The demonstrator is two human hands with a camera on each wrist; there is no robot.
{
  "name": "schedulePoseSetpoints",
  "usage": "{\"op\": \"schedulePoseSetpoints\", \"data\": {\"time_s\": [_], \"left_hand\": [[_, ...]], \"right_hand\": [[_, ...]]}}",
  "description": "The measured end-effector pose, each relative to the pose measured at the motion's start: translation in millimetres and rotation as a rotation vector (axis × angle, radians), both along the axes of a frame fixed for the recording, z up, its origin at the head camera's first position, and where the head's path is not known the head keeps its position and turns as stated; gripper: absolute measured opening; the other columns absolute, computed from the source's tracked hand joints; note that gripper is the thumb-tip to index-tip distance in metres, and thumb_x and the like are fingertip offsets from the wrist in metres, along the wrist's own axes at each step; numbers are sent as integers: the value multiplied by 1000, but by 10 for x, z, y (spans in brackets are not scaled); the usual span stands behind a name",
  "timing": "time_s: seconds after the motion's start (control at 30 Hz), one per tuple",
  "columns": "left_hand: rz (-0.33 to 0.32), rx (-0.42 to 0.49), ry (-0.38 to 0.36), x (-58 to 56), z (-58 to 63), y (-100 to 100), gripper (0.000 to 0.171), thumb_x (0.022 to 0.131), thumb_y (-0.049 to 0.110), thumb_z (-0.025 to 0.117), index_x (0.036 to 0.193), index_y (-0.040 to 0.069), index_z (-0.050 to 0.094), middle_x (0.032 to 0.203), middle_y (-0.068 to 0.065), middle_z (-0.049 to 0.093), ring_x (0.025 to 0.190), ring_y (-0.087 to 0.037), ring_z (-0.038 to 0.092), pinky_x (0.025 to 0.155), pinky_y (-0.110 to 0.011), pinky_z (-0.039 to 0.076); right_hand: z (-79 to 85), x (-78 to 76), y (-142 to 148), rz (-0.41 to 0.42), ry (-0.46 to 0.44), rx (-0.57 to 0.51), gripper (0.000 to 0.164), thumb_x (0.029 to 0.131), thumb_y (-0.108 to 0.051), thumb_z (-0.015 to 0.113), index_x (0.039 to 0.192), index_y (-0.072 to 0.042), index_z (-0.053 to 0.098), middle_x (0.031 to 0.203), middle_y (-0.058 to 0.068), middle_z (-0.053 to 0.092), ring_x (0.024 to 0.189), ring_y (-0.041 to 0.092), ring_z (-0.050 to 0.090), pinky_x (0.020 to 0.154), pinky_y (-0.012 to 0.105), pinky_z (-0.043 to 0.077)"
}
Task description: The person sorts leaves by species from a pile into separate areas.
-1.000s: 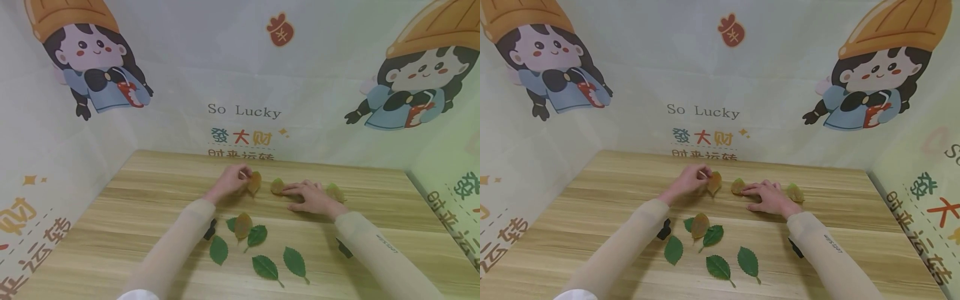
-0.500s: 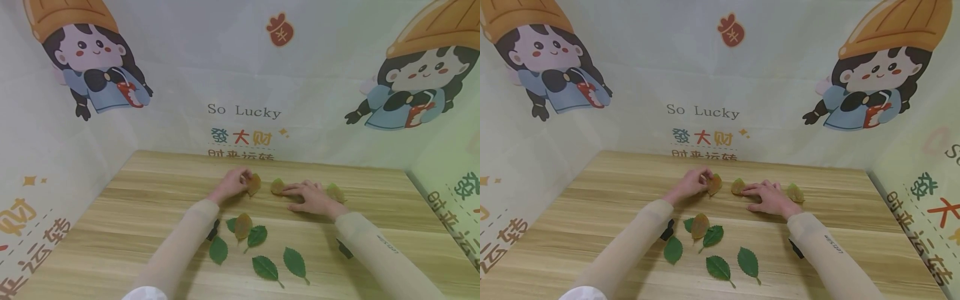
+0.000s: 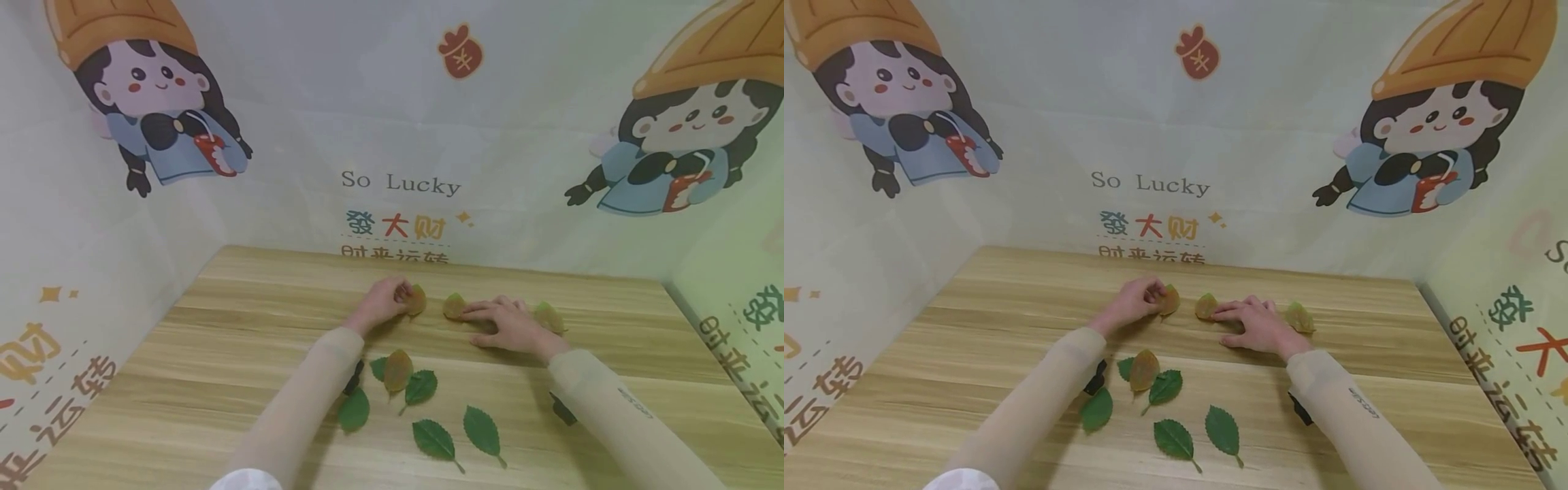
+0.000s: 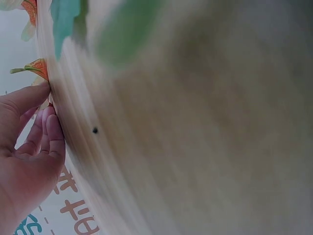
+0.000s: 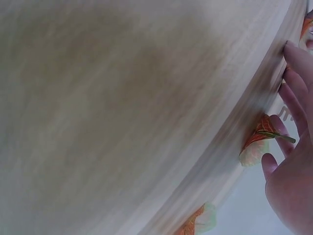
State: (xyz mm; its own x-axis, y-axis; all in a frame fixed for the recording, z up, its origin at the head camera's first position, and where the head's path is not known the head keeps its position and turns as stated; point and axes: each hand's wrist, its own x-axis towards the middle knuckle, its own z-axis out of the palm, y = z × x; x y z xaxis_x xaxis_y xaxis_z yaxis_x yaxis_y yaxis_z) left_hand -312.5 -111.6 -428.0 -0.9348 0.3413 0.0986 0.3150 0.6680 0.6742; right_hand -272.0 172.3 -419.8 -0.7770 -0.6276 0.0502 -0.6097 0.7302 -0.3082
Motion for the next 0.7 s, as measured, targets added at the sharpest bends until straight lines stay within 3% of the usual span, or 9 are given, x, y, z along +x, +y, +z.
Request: {"op": "schedulePoseSetpoints", "data": {"time_s": [0.37, 0.7], "left_hand": [[12, -43, 1, -49, -31, -5, 23, 83, -1, 74, 105, 3, 66, 101, -13, 66, 93, -22, 62, 86, -31, 54], [-3, -57, -15, 10, 37, -13, 24, 84, 3, 75, 106, 3, 67, 102, -13, 66, 94, -21, 61, 88, -32, 53]], "right_hand": [[-5, -6, -13, -26, 24, -44, 50, 87, -35, 74, 133, -18, 63, 143, 6, 58, 118, 27, 46, 84, 39, 27], [12, -15, -51, -36, 48, -62, 54, 83, -34, 78, 131, -15, 64, 140, 9, 58, 117, 28, 46, 85, 41, 29]]}}
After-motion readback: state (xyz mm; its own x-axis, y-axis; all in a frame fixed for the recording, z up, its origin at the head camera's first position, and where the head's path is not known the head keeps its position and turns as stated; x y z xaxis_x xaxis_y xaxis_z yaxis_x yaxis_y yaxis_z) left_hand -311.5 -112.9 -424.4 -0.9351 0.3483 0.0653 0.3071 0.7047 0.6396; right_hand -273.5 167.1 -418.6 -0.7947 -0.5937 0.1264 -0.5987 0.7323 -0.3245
